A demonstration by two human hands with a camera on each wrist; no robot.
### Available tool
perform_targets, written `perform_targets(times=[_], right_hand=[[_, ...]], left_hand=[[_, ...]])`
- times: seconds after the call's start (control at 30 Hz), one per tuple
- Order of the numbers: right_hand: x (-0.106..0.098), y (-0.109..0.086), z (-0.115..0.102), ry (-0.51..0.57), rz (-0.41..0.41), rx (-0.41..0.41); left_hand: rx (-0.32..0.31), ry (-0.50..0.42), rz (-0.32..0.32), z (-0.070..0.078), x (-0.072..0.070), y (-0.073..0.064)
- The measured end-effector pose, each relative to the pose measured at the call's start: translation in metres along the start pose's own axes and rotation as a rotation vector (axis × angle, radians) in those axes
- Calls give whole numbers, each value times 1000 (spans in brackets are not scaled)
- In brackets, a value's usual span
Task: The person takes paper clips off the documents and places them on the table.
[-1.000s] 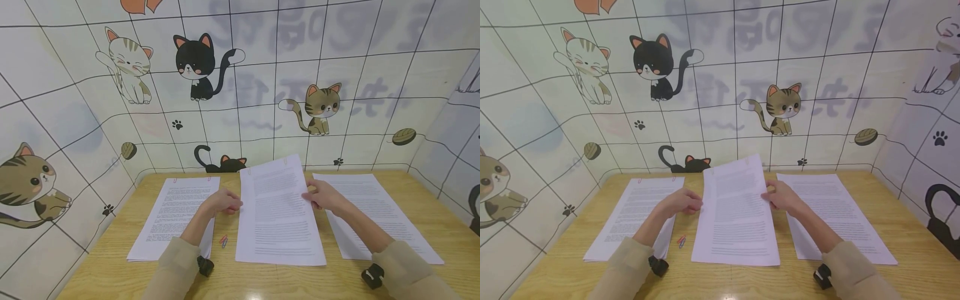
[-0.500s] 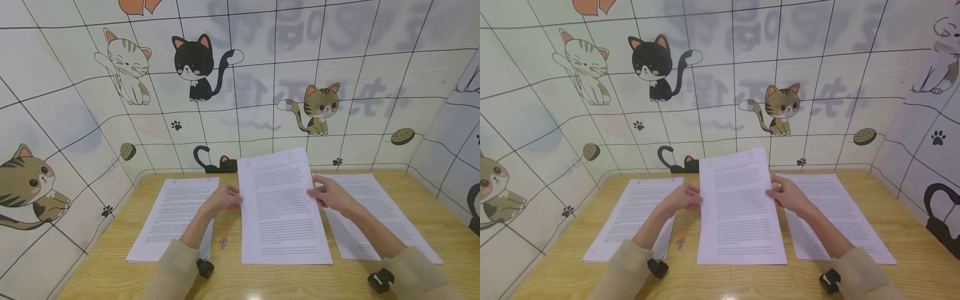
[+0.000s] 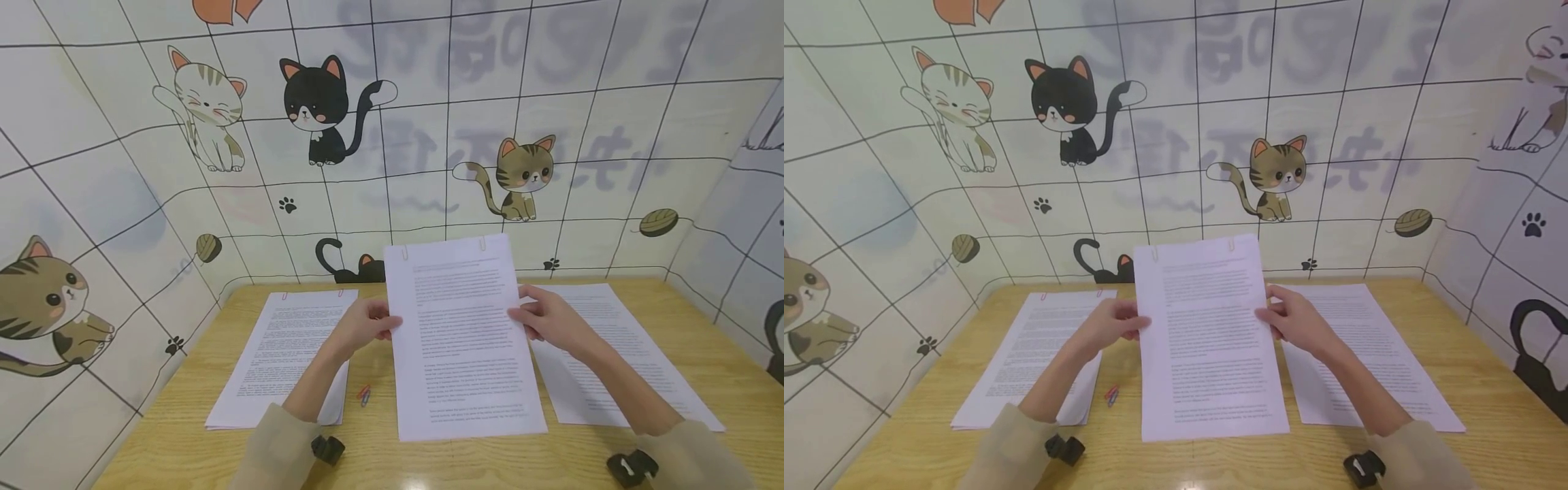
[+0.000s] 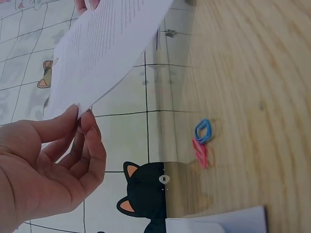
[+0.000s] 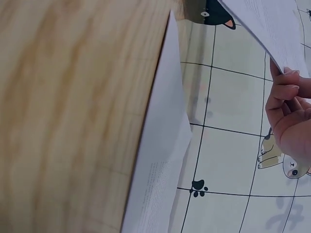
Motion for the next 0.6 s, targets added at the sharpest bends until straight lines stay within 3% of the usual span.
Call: perform_targets(times=[0.27,0.6], right_hand=[[-4,-5,0,50,-61,-9],[-11,-10,-1,51,-114,-66]], left_hand=[[67,66,79,9,1,-8],[95,129,144,19,3,-17]])
Point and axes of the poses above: each hand's wrist, its own y-axis towards the middle knuckle, its own x-axis out of the palm, z = x × y, the point moved 2 cm from there along y, towards the middle knuckle
